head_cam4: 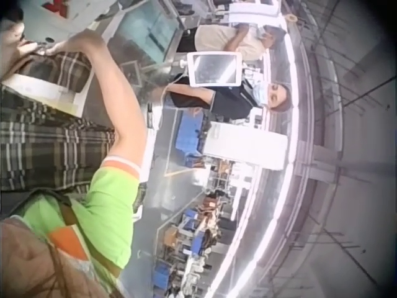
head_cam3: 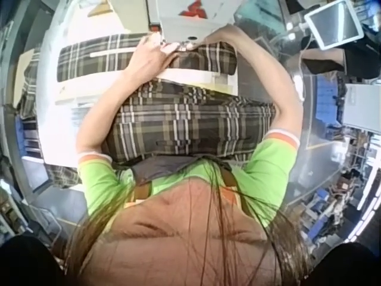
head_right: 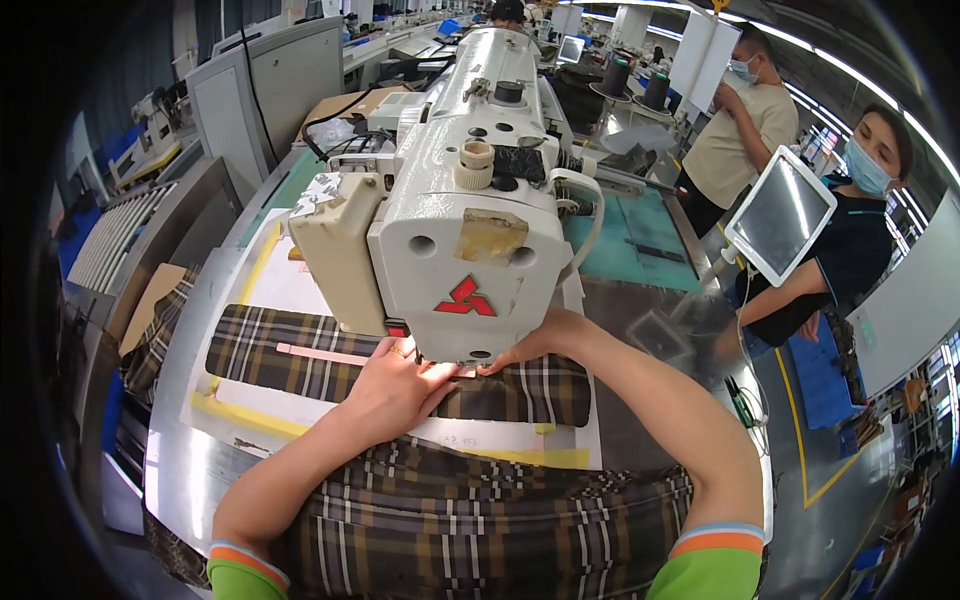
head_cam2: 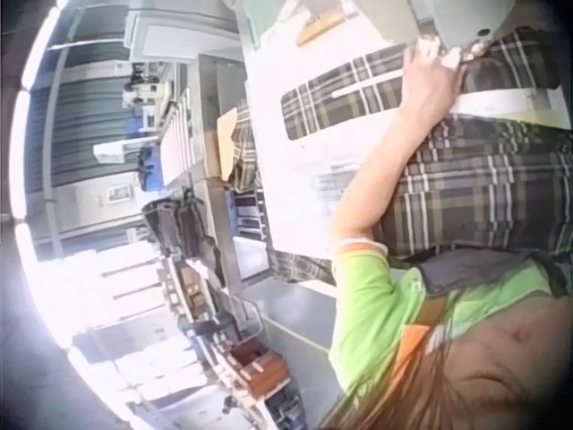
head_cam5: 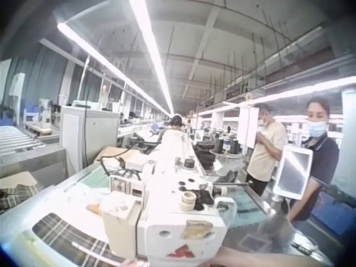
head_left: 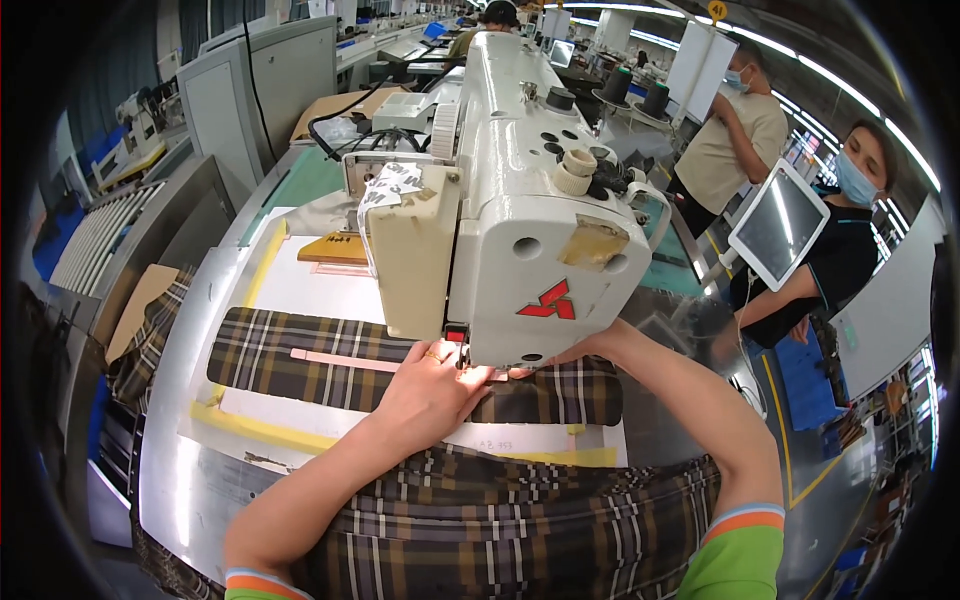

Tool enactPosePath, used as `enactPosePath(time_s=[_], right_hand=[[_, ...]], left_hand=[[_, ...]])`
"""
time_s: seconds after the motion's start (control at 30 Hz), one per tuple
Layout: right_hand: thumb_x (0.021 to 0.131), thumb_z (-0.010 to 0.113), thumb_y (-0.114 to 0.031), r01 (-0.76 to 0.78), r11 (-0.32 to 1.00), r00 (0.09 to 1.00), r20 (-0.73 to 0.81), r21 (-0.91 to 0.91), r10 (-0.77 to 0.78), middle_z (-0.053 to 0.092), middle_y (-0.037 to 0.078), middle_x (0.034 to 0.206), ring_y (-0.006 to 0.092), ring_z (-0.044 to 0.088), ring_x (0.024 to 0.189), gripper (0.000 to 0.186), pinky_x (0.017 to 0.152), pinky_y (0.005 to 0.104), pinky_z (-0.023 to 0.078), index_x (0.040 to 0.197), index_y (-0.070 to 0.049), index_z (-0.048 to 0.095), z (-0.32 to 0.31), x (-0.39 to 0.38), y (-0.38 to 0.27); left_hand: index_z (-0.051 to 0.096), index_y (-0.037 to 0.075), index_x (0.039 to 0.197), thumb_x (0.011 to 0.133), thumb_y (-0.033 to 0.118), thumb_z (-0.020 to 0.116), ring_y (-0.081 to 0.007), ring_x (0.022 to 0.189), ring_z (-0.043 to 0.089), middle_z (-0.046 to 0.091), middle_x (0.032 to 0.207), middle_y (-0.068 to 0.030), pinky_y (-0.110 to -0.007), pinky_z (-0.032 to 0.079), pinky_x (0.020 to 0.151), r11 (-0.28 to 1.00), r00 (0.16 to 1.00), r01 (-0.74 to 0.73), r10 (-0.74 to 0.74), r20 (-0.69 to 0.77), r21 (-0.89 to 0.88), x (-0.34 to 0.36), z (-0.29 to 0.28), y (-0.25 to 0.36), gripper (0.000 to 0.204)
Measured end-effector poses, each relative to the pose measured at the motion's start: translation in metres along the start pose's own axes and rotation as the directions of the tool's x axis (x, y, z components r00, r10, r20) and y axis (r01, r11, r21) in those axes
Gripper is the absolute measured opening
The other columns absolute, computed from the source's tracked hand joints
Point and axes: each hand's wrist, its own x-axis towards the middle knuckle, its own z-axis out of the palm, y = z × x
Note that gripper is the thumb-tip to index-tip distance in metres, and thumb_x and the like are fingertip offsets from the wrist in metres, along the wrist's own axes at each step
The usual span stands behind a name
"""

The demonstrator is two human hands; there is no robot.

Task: Operating an industrial sewing machine to attach zippers to patterned fabric panels.

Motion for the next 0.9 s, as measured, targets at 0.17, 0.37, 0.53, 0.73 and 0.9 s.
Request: enactPosePath(time_s=[0.17, 0.37, 0.53, 0.73, 0.9], right_hand=[[0.079, 0.078, -0.034, -0.069, 0.829, 0.895, -0.401, -0.555, -0.194, 0.066, 0.007, 0.123, 0.0260, 0.059, 0.117, 0.048, 0.097, 0.0383, 0.049, 0.122, -0.015, 0.068, 0.029, -0.036, -0.024], [0.076, 0.070, -0.013, -0.032, 0.694, 0.738, -0.485, -0.719, -0.469, 0.063, 0.003, 0.112, 0.0218, 0.057, 0.112, 0.036, 0.094, 0.0399, 0.050, 0.112, -0.010, 0.068, 0.074, -0.072, -0.033], [0.078, 0.068, -0.007, 0.155, 0.734, 0.758, -0.397, -0.661, -0.518, 0.062, 0.000, 0.113, 0.0192, 0.057, 0.110, 0.036, 0.092, 0.0367, 0.052, 0.113, -0.011, 0.068, 0.086, -0.061, -0.015], [0.073, 0.071, -0.006, 0.111, 0.684, 0.740, -0.400, -0.721, -0.541, 0.066, -0.005, 0.119, 0.0161, 0.059, 0.104, 0.042, 0.088, 0.0342, 0.052, 0.115, -0.013, 0.069, 0.088, -0.064, -0.017], [0.075, 0.070, -0.006, 0.137, 0.707, 0.712, -0.427, -0.694, -0.557, 0.066, -0.006, 0.119, 0.0158, 0.058, 0.105, 0.041, 0.088, 0.0343, 0.051, 0.115, -0.013, 0.069, 0.091, -0.061, -0.013]], left_hand=[[0.072, 0.009, 0.105, 0.089, 0.035, 0.071, -0.0263, 0.104, 0.059, 0.066, 0.102, -0.0086, -0.045, 0.041, 0.103, 0.938, 0.968, 0.247, -0.232, -0.091, 0.242, -0.010, -0.003, -0.003, 0.031], [0.073, 0.013, 0.106, 0.084, 0.019, 0.075, -0.0205, 0.094, 0.059, 0.068, 0.105, 0.0022, -0.039, 0.046, 0.092, 0.994, 0.991, -0.107, 0.109, -0.083, 0.018, -0.016, 0.003, -0.010, 0.023], [0.072, 0.012, 0.109, 0.087, 0.020, 0.070, -0.0193, 0.096, 0.062, 0.068, 0.110, 0.0033, -0.037, 0.047, 0.091, 0.993, 0.993, -0.115, 0.116, -0.033, 0.015, -0.012, 0.002, -0.009, 0.024], [0.071, 0.017, 0.112, 0.085, 0.022, 0.070, -0.0186, 0.103, 0.061, 0.068, 0.117, 0.0058, -0.036, 0.046, 0.095, 0.992, 0.992, -0.125, 0.125, 0.020, 0.017, -0.012, -0.003, -0.012, 0.027], [0.070, 0.019, 0.112, 0.085, 0.022, 0.071, -0.0183, 0.109, 0.060, 0.068, 0.119, 0.0084, -0.037, 0.045, 0.097, 0.993, 0.993, -0.116, 0.116, 0.015, 0.014, -0.017, 0.001, -0.014, 0.027]])
